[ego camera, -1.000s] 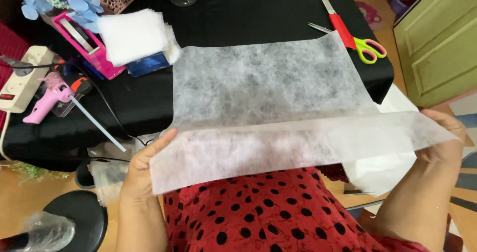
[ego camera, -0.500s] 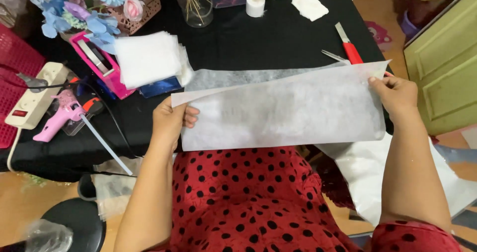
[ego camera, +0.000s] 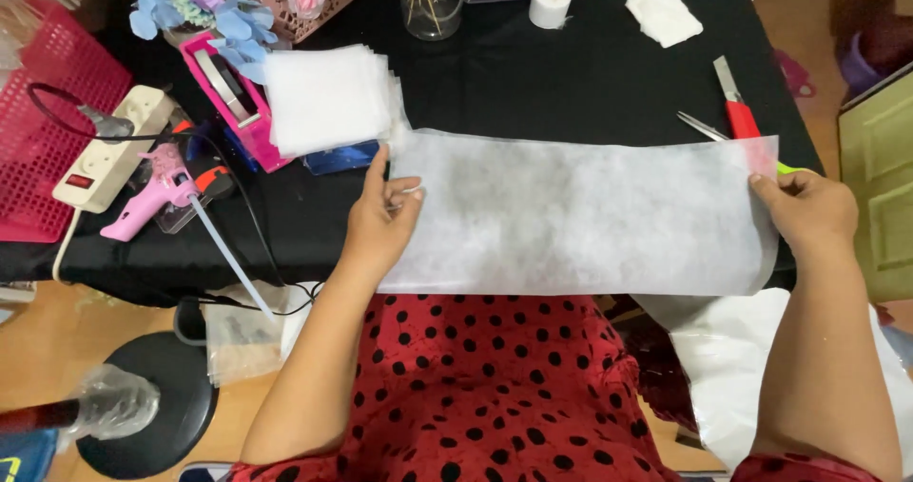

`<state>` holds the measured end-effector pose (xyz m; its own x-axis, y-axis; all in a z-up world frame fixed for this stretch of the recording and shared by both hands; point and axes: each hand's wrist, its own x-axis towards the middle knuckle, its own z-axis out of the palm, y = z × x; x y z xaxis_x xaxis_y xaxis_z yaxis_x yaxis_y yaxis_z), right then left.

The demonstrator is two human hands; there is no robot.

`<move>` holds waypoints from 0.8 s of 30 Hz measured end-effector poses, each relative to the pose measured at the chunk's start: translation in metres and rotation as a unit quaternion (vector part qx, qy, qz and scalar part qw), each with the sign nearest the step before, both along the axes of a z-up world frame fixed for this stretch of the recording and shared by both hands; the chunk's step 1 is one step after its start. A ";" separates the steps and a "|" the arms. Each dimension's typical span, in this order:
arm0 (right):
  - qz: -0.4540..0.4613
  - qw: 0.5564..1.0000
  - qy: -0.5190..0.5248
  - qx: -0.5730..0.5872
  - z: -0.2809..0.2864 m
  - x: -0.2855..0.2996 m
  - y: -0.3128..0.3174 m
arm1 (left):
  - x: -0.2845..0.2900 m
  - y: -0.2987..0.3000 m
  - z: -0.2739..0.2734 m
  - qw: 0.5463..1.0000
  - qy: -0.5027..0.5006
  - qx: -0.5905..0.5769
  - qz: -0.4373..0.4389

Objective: The person unfolds a sheet of white tissue paper on a black table and smooths it out. They use a red utility knife to trim the edges of the paper, then fold the trimmed sheet and cut it again to create smaller pieces.

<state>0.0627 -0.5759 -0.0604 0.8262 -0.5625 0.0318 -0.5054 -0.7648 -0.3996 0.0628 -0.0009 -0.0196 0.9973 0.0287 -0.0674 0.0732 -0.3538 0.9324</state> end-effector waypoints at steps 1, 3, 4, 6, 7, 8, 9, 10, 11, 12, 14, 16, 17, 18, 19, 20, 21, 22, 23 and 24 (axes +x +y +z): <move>0.018 0.999 -0.005 -0.038 -0.007 0.003 -0.008 | -0.003 0.001 -0.003 0.998 -0.059 0.001 -0.021; 0.037 0.997 -0.005 -0.074 -0.014 0.000 -0.014 | -0.016 0.002 -0.004 0.993 -0.111 0.003 -0.043; 0.028 0.998 -0.009 -0.064 -0.012 0.000 -0.011 | -0.024 0.002 0.000 0.985 -0.157 0.046 -0.045; 0.021 0.998 -0.012 -0.052 -0.010 0.000 -0.008 | -0.039 0.005 0.002 0.975 -0.200 0.090 -0.046; 0.023 0.998 -0.019 -0.048 -0.010 0.000 -0.008 | -0.045 0.008 -0.002 0.946 -0.297 0.115 -0.064; 0.024 0.998 -0.026 -0.044 -0.010 -0.001 -0.009 | -0.050 0.009 -0.006 0.906 -0.392 0.138 -0.084; 0.024 0.998 -0.025 -0.043 -0.007 -0.001 -0.007 | -0.054 0.012 -0.008 0.906 -0.391 0.138 -0.085; 0.024 0.998 -0.031 -0.040 -0.004 -0.002 -0.005 | -0.059 0.015 -0.010 0.891 -0.404 0.168 -0.121; 0.024 0.998 -0.037 -0.037 0.000 -0.003 -0.002 | -0.064 0.017 -0.012 0.873 -0.416 0.198 -0.158; 0.024 0.998 -0.035 -0.036 -0.006 0.003 -0.009 | -0.067 0.020 -0.016 0.874 -0.414 0.198 -0.159; 0.054 0.977 -0.008 -0.208 -0.018 0.013 -0.024 | -0.071 0.026 -0.024 0.839 -0.422 0.273 -0.206; 0.099 0.908 -0.161 -0.375 -0.014 0.006 0.001 | -0.074 0.030 -0.027 0.839 -0.404 0.296 -0.213; 0.144 0.785 -0.303 -0.520 -0.010 0.003 0.013 | -0.075 0.031 -0.029 0.837 -0.388 0.319 -0.217; 0.141 0.785 -0.301 -0.522 0.002 0.002 0.038 | -0.074 0.031 -0.030 0.836 -0.389 0.317 -0.220; 0.241 0.824 -0.277 -0.431 0.013 0.002 0.063 | -0.073 0.031 -0.031 0.831 -0.382 0.341 -0.218; 0.337 0.847 -0.247 -0.329 0.023 -0.001 0.088 | -0.073 0.032 -0.033 0.825 -0.373 0.364 -0.218; 0.333 0.849 -0.244 -0.330 0.027 -0.004 0.110 | -0.075 0.032 -0.036 0.825 -0.374 0.362 -0.222; 0.373 0.888 -0.120 -0.240 0.033 -0.003 0.131 | -0.074 0.031 -0.037 0.820 -0.373 0.374 -0.220; 0.404 0.904 0.006 -0.142 0.039 -0.002 0.153 | -0.073 0.030 -0.038 0.815 -0.372 0.387 -0.217; 0.400 0.905 0.006 -0.143 0.039 -0.003 0.165 | -0.073 0.029 -0.039 0.814 -0.374 0.385 -0.220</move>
